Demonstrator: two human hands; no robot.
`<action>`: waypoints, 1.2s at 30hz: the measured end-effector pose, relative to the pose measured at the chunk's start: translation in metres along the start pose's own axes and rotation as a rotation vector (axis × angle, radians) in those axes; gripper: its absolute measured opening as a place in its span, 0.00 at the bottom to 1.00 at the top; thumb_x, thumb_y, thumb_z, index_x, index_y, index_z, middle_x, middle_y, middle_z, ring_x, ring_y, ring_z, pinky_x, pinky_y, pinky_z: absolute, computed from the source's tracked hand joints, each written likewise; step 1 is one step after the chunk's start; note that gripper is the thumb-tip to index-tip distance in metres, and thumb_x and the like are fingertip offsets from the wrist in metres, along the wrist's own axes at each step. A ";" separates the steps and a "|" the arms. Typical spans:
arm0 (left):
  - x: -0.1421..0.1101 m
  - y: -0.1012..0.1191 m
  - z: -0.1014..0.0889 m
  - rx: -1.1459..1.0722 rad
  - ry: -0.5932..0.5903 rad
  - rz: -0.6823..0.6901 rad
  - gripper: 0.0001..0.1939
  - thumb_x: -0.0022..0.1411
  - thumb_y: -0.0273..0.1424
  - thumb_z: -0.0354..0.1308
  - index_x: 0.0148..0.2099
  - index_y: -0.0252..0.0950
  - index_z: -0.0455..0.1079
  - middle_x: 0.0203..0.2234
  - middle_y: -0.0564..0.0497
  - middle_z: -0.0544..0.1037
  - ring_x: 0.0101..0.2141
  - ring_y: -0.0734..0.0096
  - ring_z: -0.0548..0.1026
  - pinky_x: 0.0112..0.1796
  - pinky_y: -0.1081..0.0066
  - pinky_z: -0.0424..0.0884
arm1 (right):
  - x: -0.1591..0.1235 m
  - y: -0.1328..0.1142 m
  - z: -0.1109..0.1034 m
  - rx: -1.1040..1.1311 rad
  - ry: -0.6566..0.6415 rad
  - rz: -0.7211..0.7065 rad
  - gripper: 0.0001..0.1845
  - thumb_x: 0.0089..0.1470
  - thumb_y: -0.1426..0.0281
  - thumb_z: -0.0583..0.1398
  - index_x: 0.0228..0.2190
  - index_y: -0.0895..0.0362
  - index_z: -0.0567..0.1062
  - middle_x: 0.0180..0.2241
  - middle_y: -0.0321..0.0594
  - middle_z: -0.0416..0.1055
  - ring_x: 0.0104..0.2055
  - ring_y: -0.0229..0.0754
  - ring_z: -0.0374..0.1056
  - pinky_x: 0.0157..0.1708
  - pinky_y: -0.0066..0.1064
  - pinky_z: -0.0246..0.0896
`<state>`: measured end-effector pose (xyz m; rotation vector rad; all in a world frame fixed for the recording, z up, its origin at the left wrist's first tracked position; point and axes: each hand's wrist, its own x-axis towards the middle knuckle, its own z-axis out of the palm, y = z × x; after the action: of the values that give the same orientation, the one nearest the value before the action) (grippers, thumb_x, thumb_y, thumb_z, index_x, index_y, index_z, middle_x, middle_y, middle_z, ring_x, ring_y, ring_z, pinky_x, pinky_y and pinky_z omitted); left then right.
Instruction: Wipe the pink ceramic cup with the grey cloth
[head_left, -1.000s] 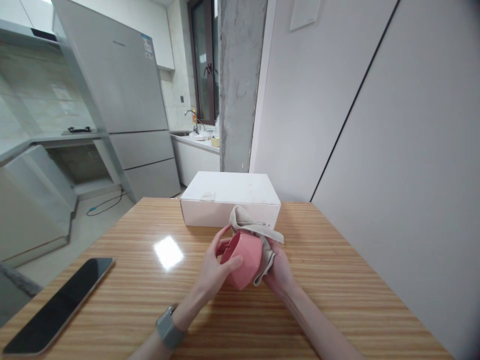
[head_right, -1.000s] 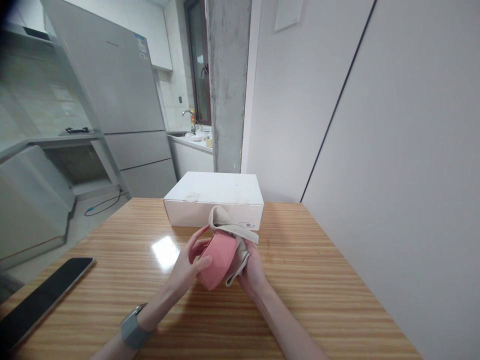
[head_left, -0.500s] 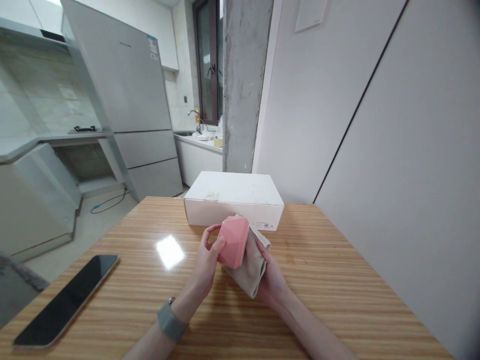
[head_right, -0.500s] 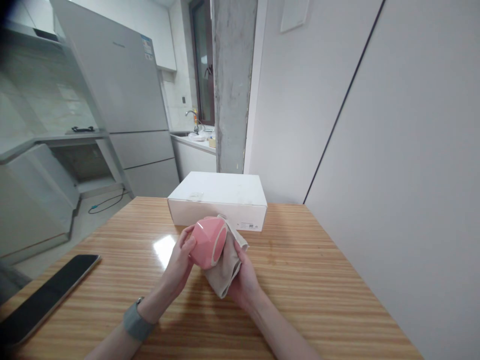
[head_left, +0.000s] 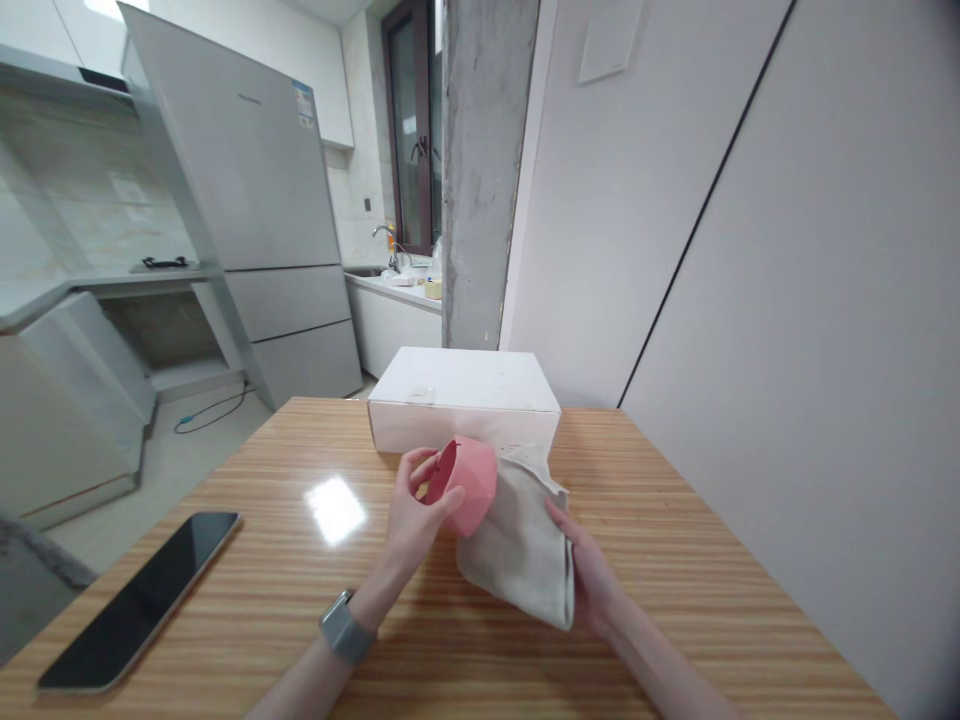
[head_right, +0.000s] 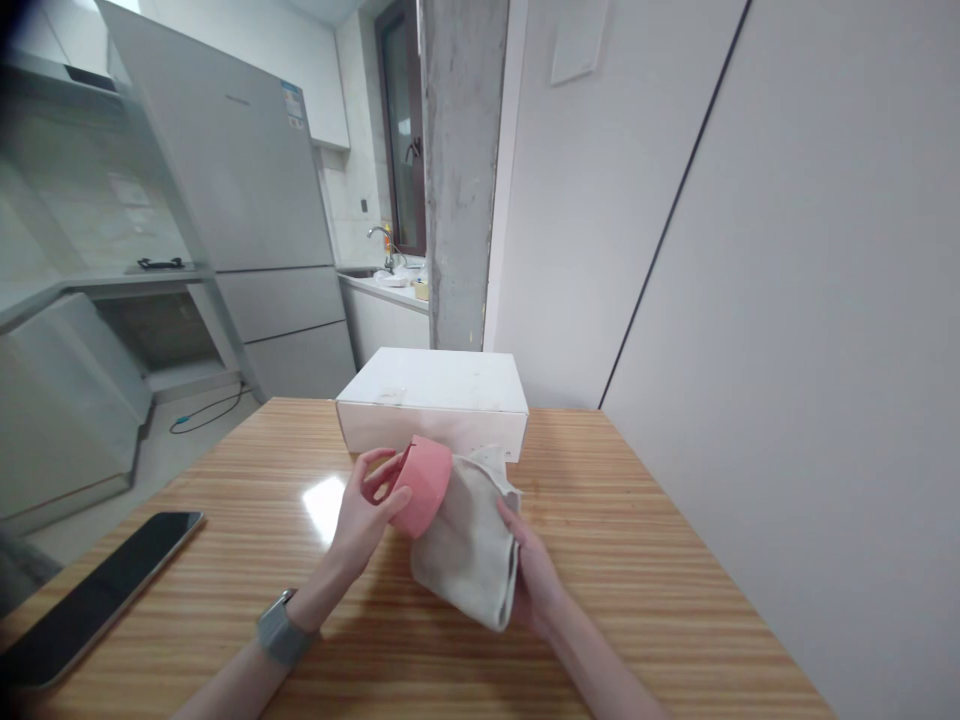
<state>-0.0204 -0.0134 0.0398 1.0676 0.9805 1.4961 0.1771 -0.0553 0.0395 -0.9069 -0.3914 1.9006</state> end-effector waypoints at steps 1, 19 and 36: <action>0.001 -0.002 0.000 0.020 0.015 0.004 0.31 0.42 0.36 0.70 0.47 0.40 0.60 0.47 0.42 0.74 0.44 0.59 0.74 0.40 0.66 0.70 | -0.010 -0.006 -0.010 0.016 0.030 0.042 0.16 0.53 0.61 0.59 0.35 0.60 0.78 0.33 0.48 0.79 0.40 0.51 0.75 0.47 0.41 0.65; -0.011 -0.022 0.091 0.482 -0.235 0.205 0.29 0.39 0.33 0.70 0.45 0.39 0.65 0.40 0.50 0.74 0.40 0.65 0.72 0.40 0.67 0.67 | -0.091 -0.062 -0.149 -1.014 0.270 -0.367 0.55 0.45 0.54 0.63 0.64 0.57 0.40 0.43 0.47 0.76 0.43 0.50 0.72 0.45 0.39 0.64; -0.004 -0.069 0.189 0.725 -0.377 0.450 0.25 0.43 0.41 0.66 0.42 0.37 0.65 0.39 0.47 0.71 0.41 0.60 0.67 0.44 0.62 0.61 | -0.084 -0.058 -0.191 -1.513 0.615 -0.772 0.37 0.49 0.58 0.53 0.58 0.59 0.56 0.25 0.33 0.66 0.32 0.45 0.69 0.41 0.36 0.61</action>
<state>0.1792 0.0044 0.0260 2.1184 1.0746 1.2101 0.3752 -0.1203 -0.0182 -1.8066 -1.5707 0.3006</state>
